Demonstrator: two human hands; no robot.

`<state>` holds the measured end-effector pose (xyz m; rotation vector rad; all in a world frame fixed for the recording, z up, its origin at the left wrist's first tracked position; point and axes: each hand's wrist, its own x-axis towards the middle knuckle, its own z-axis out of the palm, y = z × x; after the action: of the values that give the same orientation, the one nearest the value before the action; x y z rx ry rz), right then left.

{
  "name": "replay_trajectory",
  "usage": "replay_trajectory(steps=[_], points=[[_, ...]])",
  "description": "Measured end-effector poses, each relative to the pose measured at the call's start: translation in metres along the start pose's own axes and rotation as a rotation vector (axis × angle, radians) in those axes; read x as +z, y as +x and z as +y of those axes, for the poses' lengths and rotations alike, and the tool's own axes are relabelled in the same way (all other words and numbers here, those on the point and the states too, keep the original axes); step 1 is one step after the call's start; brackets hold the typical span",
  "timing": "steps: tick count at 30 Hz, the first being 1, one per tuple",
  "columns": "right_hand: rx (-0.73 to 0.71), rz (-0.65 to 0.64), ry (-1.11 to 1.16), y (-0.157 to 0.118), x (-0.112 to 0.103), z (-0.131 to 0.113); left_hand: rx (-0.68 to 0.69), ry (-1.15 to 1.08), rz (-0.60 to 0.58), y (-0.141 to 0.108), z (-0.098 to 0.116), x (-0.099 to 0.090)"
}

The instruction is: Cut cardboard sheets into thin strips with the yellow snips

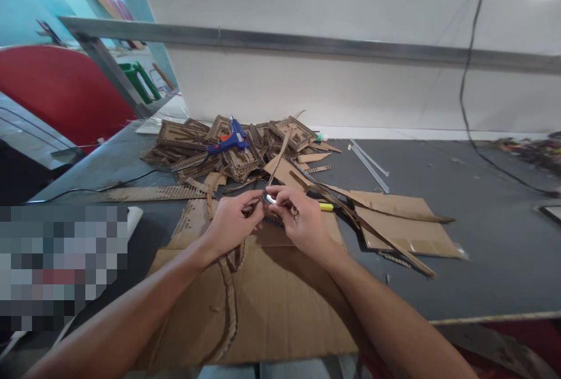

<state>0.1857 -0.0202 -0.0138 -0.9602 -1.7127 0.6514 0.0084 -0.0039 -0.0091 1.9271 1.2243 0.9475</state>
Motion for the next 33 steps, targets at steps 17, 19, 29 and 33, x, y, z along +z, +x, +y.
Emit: replay_trajectory(steps=[17, 19, 29, 33], points=[[-0.055, 0.019, -0.043, 0.0015, -0.0018, -0.002, -0.084, -0.27, -0.082, 0.001, 0.0023, 0.001], [-0.076, 0.044, -0.073, 0.0018, -0.0006, -0.0033, -0.029, -0.194, -0.043, 0.0007, 0.0016, 0.0008], [-0.068, 0.064, -0.119, 0.0014, 0.002, -0.0047, -0.113, -0.227, -0.059, -0.0008, -0.0049, 0.0054], [-0.045, 0.036, -0.115, 0.0012, 0.0011, -0.0054, -0.124, -0.263, -0.042, 0.0006, -0.0025, 0.0036]])
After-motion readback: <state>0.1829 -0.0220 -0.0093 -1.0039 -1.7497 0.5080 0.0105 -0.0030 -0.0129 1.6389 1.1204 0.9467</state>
